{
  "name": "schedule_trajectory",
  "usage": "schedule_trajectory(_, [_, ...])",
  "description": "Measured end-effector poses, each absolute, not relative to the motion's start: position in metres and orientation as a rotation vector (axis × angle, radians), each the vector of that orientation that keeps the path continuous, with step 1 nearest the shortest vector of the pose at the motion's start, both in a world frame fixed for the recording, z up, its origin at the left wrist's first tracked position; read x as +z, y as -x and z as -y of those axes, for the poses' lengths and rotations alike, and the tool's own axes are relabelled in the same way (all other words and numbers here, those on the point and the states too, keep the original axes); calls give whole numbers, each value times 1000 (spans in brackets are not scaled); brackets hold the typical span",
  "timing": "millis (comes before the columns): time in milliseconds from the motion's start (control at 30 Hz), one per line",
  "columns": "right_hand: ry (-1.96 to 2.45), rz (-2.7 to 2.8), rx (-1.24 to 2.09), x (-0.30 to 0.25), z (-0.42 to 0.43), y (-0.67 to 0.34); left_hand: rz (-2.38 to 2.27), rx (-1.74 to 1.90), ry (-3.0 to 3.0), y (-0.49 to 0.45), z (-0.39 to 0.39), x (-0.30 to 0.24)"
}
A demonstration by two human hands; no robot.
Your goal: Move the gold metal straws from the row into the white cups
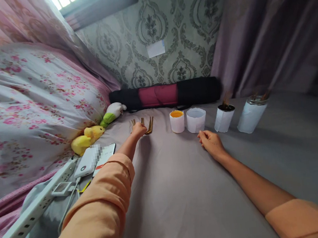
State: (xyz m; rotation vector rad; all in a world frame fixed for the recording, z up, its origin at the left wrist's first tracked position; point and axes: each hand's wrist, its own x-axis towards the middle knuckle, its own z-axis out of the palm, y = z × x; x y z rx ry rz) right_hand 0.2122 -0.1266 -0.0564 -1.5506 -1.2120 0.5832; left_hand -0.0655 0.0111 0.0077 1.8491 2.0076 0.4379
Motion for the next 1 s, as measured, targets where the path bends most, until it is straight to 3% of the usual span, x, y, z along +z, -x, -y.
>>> schedule_trajectory(1000, [1559, 1244, 536, -63, 122, -216, -2057, 290, -2015, 56, -34, -7])
